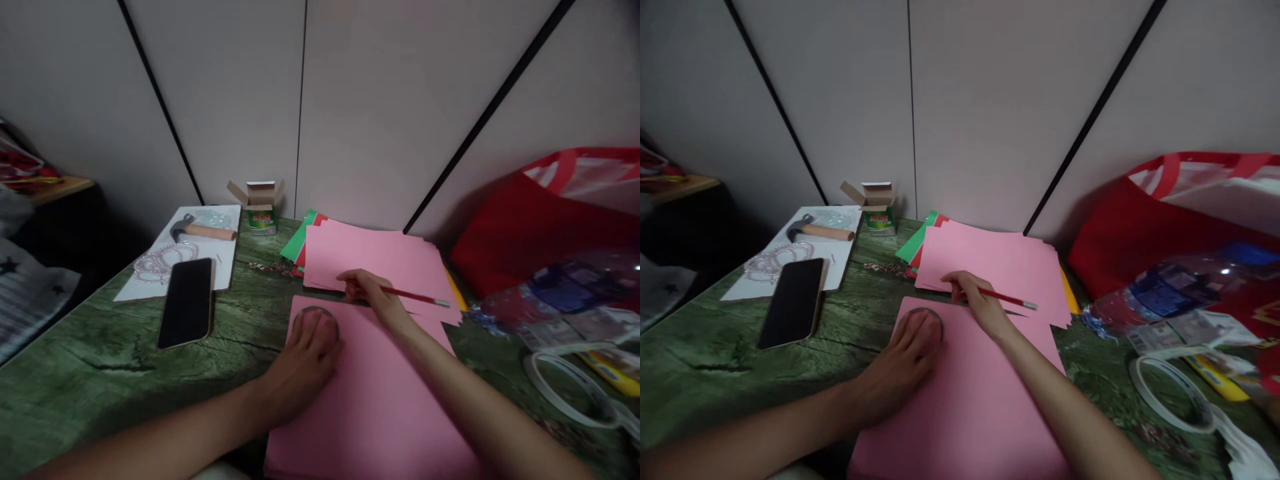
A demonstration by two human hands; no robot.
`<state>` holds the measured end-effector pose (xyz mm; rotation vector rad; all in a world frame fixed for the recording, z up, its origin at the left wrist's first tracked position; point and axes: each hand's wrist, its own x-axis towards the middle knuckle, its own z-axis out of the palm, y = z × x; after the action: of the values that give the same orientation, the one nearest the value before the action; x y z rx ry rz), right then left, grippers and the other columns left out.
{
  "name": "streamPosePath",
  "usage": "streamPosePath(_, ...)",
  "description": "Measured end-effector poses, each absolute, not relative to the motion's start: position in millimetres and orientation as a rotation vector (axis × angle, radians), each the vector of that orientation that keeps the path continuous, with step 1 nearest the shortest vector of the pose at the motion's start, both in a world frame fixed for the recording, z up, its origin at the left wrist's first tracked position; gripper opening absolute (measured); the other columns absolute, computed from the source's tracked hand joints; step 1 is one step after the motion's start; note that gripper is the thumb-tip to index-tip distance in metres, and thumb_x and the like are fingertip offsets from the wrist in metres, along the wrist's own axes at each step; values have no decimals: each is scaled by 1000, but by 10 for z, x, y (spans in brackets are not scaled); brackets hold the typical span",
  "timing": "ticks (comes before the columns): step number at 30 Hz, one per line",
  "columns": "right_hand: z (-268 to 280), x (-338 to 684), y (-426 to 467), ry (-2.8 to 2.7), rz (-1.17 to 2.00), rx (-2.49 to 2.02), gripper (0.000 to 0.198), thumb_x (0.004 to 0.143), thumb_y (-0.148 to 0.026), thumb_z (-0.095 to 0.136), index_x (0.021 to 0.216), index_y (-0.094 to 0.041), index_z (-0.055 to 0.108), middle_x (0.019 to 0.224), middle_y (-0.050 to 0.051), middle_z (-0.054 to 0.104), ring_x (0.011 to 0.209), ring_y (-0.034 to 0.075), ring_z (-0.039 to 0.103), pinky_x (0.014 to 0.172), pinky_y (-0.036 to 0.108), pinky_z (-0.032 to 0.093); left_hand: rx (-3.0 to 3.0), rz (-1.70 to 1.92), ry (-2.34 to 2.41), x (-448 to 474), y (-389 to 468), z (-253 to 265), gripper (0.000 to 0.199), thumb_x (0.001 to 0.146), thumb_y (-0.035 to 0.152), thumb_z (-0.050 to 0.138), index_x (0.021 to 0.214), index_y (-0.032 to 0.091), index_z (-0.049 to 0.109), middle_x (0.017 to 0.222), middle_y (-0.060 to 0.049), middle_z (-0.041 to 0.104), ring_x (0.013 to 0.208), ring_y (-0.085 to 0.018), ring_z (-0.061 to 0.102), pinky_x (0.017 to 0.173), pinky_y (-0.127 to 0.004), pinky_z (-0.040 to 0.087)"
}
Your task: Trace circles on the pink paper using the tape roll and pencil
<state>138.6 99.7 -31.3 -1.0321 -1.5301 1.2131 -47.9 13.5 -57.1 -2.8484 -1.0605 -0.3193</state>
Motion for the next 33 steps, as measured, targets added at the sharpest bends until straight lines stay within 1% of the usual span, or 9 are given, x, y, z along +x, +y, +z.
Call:
streamPosePath(3, -334, 1189, 1103, -1426, 1298, -1024, 23, 73, -40, 65, 84, -20, 62, 56, -5, 55, 57, 14, 58, 61, 30, 50, -2879, -282, -1109, -477, 131, -569, 39, 90, 17, 45, 128, 12, 42, 136, -21, 39, 134, -38, 24, 102, -62, 29)
streamPosePath(5, -392, 1060, 1137, -1400, 1346, -1010, 23, 67, -38, 69, 76, -19, 62, 62, -2, 61, 60, 14, 60, 60, 29, 50, -2896, -276, -1112, -487, 128, -573, 39, 90, 15, 43, 129, 12, 41, 137, -21, 38, 135, -37, 22, 103, -62, 27)
streamPosePath(8, -494, 927, 1153, -1381, 1387, -1002, 28, 69, -45, 66, 74, -17, 67, 73, 3, 67, 65, 15, 61, 64, 29, 52, -2918, -244, -1088, -506, 127, -579, 45, 87, 10, 41, 132, 12, 38, 138, -21, 37, 136, -37, 20, 104, -62, 25)
streamPosePath(12, -611, 878, 1156, -1164, 1391, -1000, 36, 70, -51, 64, 78, -16, 67, 63, 1, 64, 61, 14, 61, 65, 29, 52, -2938, -199, -1098, -509, 132, -575, 50, 84, 7, 39, 134, 12, 35, 141, -21, 34, 136, -38, 18, 103, -63, 24)
streamPosePath(14, -649, 885, 1159, -1069, 1388, -967, 35, 71, -50, 65, 79, -16, 65, 59, -1, 62, 59, 13, 60, 64, 28, 52, -2941, -179, -1112, -501, 138, -567, 51, 83, 6, 38, 134, 12, 34, 141, -21, 34, 136, -38, 18, 103, -63, 24)
streamPosePath(19, -674, 905, 1175, -970, 1434, -920, 32, 70, -47, 69, 76, -17, 61, 59, -2, 61, 57, 12, 59, 60, 27, 52, -2951, -179, -1142, -486, 158, -562, 56, 80, 3, 39, 135, 12, 34, 141, -21, 35, 137, -36, 17, 104, -63, 21)
streamPosePath(24, -678, 896, 1167, -1034, 1425, -940, 32, 67, -46, 71, 76, -16, 62, 60, -3, 61, 58, 11, 59, 62, 26, 52, -2944, -237, -1124, -477, 171, -572, 52, 82, 3, 37, 134, 10, 36, 139, -22, 37, 137, -37, 18, 105, -63, 20)
streamPosePath(30, -653, 896, 1144, -1170, 1427, -927, 40, 72, -54, 63, 84, -16, 62, 66, 1, 65, 63, 14, 63, 65, 29, 53, -2973, -178, -1180, -459, 179, -559, 54, 81, 3, 36, 135, 10, 33, 139, -20, 37, 137, -35, 17, 107, -62, 18)
streamPosePath(33, -602, 881, 1142, -1258, 1455, -902, 34, 72, -51, 64, 81, -18, 60, 71, 2, 67, 66, 16, 65, 67, 31, 54, -2984, -157, -1179, -457, 181, -557, 53, 83, 5, 36, 135, 10, 33, 139, -20, 37, 137, -36, 18, 107, -62, 17)
